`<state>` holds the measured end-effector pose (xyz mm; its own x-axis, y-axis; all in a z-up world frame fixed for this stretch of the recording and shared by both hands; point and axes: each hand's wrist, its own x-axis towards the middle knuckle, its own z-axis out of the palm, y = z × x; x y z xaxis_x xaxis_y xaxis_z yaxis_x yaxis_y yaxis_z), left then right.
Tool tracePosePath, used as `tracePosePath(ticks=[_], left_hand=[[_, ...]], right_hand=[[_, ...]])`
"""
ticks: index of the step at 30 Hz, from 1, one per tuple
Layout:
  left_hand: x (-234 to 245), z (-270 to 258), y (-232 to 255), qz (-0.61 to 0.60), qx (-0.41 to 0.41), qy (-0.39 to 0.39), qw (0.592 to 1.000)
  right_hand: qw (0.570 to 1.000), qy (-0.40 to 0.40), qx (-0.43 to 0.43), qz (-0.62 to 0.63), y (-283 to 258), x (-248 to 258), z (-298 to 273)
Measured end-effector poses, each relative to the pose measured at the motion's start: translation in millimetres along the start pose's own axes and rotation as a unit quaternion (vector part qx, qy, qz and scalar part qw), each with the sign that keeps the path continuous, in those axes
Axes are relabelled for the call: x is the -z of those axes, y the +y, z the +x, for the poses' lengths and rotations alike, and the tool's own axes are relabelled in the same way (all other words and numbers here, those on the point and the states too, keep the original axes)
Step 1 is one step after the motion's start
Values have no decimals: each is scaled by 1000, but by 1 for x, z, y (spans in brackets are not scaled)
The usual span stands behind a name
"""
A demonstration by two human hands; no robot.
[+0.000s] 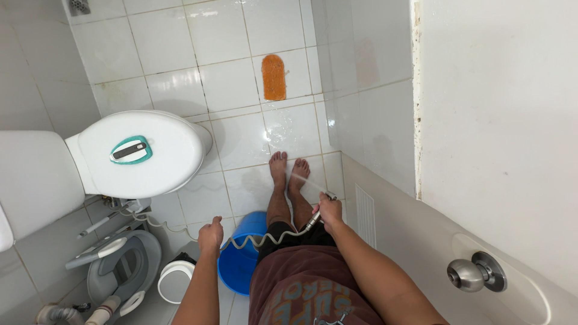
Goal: The recorder is scrubbing the bathroom floor and walls with a brush and spraying water with a bidet hose.
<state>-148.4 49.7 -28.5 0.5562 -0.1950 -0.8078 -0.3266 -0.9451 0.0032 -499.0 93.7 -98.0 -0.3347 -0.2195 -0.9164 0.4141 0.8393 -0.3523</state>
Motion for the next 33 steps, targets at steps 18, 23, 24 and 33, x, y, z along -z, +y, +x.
tracePosePath(ticks=[18,23,24,33], left_hand=[[3,9,-8,-36,-17,33,999],[8,5,-20,-82,-17,47,995],[9,9,-25,-88,-29,60,994],[38,14,6,-216,-29,9,976]], right_hand=[[991,-114,40,50,-19,-10,-6],[986,-129,83,62,-29,-14,-19],[986,-147,63,39,-31,-16,-22],[966,135,157,152,-43,-14,-23]])
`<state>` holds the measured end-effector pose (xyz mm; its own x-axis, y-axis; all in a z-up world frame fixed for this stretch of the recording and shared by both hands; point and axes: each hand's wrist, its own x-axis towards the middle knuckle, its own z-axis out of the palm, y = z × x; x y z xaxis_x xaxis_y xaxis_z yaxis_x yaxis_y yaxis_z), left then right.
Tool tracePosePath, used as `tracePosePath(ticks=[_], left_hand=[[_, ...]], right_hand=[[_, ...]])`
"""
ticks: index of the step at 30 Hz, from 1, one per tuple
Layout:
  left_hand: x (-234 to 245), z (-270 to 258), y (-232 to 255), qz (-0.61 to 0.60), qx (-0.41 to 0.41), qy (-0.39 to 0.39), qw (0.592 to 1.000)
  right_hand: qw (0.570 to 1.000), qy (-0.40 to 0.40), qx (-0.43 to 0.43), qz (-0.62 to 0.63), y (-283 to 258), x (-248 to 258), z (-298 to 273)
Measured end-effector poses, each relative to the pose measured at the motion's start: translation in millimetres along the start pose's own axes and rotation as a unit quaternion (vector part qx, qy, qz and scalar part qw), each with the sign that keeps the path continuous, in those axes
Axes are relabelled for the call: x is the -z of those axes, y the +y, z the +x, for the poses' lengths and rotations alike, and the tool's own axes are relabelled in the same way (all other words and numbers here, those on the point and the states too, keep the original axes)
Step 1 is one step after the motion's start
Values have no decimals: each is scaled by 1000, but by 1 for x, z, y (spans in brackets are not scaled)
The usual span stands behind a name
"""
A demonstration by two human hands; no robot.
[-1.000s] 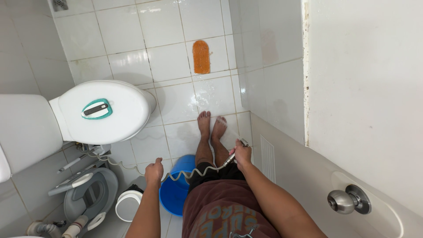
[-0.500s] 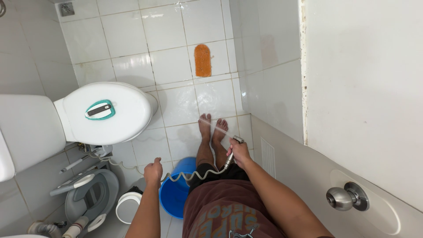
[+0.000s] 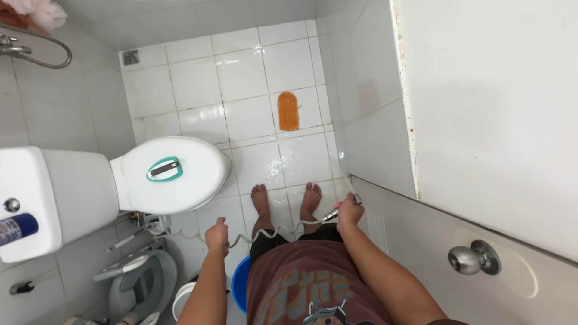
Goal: The recorder is scrubbing the bathroom floor and walls with a brush and spraying water with a bidet hose.
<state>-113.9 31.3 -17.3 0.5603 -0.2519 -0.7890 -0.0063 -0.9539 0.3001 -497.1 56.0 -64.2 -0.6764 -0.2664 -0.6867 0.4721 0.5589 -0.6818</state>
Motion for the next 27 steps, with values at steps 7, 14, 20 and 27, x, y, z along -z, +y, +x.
tracePosePath(ticks=[7,14,20,27], left_hand=[[-1,16,34,6,13,-68,998],[28,43,59,-8,40,-115,993],[46,57,63,11,41,-130,991],[66,70,71,3,53,-147,988]], right_hand=[[994,-55,-88,43,-33,-18,-23],[995,-57,-22,74,-17,-45,-66],[994,-60,-10,87,-6,-68,-92],[996,-54,11,70,-7,-89,-114]])
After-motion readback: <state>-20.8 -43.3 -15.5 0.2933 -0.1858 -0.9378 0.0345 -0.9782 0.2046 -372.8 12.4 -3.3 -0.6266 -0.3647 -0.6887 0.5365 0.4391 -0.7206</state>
